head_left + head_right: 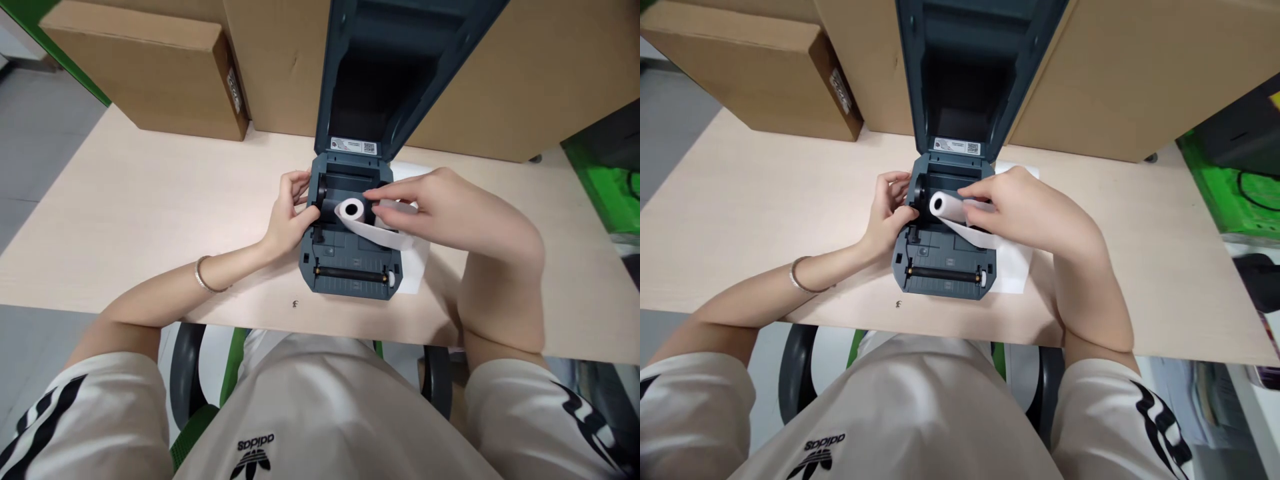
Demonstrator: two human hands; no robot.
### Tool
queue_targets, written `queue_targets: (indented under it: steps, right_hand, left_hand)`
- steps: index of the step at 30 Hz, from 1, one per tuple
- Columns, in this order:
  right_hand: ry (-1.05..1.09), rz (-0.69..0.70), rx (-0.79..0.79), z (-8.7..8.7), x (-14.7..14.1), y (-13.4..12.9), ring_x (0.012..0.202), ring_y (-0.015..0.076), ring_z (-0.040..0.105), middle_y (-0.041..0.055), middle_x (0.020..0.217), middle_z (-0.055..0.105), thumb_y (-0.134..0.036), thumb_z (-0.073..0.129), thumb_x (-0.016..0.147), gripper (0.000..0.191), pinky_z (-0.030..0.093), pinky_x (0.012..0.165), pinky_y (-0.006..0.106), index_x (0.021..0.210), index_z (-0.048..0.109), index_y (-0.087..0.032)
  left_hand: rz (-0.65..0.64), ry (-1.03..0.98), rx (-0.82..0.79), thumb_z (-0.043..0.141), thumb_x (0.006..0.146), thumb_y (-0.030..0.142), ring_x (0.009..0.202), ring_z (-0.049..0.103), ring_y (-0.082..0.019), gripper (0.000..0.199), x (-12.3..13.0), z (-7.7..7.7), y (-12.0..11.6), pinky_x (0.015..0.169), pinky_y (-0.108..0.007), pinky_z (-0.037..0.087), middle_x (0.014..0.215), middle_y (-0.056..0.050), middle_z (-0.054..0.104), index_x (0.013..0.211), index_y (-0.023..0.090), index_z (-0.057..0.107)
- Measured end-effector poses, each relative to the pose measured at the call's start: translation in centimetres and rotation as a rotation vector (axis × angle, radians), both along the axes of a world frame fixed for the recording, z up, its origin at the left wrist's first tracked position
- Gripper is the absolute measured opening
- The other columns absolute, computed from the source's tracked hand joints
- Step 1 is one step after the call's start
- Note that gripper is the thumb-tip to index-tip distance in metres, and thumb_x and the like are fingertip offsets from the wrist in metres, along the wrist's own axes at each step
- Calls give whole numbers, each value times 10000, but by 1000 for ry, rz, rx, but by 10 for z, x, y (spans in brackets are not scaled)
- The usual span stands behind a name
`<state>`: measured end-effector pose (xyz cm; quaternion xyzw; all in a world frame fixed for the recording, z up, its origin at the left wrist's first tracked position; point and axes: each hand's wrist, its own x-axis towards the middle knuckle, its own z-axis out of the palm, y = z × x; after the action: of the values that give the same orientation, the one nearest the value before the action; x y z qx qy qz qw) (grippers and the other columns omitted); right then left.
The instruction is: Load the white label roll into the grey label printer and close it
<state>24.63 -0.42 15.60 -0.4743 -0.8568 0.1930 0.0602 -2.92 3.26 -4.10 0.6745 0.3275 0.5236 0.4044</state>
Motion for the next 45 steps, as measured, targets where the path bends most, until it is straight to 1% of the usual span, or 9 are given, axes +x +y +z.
queue_targets:
  steps: [9, 14, 22, 26, 30, 34, 38, 43, 45]
  right_hand:
    - [102, 96, -60, 6, 10, -3, 794, 288, 768, 35, 998, 867, -694, 652, 1083, 471, 565, 735, 435, 1274, 893, -338]
    - [77, 111, -59, 4, 14, -2, 886, 331, 797, 44, 1036, 851, -559, 768, 939, 538, 610, 812, 465, 1417, 834, -319]
    - [397, -249, 173, 1, -4, -9, 1008, 390, 794, 73, 1083, 816, -509, 818, 922, 753, 657, 916, 563, 1633, 664, -316]
    - [561, -338, 241, -14, -3, 7, 1049, 388, 793, 71, 1076, 814, -597, 892, 911, 797, 656, 937, 553, 1614, 624, -334]
    - [726, -316, 271, -21, 4, 29, 910, 333, 765, 53, 985, 802, -684, 968, 857, 540, 657, 847, 550, 1240, 783, -352]
    - [740, -213, 189, -12, 8, 38, 1137, 361, 841, 14, 1208, 902, -466, 841, 1021, 126, 685, 1033, 628, 1144, 850, -438]
    - [742, -27, 114, -10, 7, 26, 1410, 332, 818, 26, 1544, 837, -187, 831, 967, 515, 661, 1240, 572, 1466, 833, -314]
    - [401, 18, 571, -21, 5, -19, 985, 276, 874, 57, 1126, 910, -195, 810, 1113, 196, 682, 864, 424, 1261, 917, -266]
    - [320, 40, 629, -20, 6, -38, 883, 260, 849, 53, 1041, 888, -221, 817, 1126, 148, 628, 745, 388, 1224, 912, -275]
  left_hand:
    - [-22, 2, -6, 790, 950, 434, 1590, 676, -344, 639, -2, 0, 1, 1305, -559, 586, 1706, -60, 658, 1495, 392, 459]
    - [-21, -2, 14, 760, 915, 358, 1595, 688, -347, 659, -1, 0, 1, 1286, -563, 610, 1706, -63, 662, 1498, 392, 457]
    - [-11, -5, -37, 787, 937, 434, 1574, 687, -341, 647, 0, -1, 0, 1280, -557, 615, 1718, -65, 660, 1496, 389, 464]
    - [-5, -10, -9, 763, 900, 362, 1583, 682, -337, 660, 0, -1, 0, 1282, -549, 611, 1701, -61, 672, 1490, 381, 468]
    - [-8, -14, -16, 727, 907, 311, 1581, 690, -325, 652, 1, 2, -2, 1268, -531, 609, 1702, -66, 670, 1498, 381, 460]
    - [-19, -11, -8, 729, 911, 324, 1599, 681, -332, 658, 1, 1, -1, 1269, -533, 598, 1716, -66, 664, 1506, 385, 454]
    - [-14, -21, -15, 728, 908, 324, 1633, 661, -339, 655, 2, 0, -1, 1261, -534, 602, 1723, -64, 662, 1503, 391, 462]
    - [-18, -43, -55, 724, 884, 321, 1642, 662, -336, 658, 5, 5, -5, 1291, -559, 591, 1711, -74, 673, 1483, 383, 460]
    - [-20, -44, -66, 725, 876, 327, 1650, 657, -341, 662, 5, 7, -6, 1299, -568, 588, 1710, -79, 673, 1479, 378, 457]
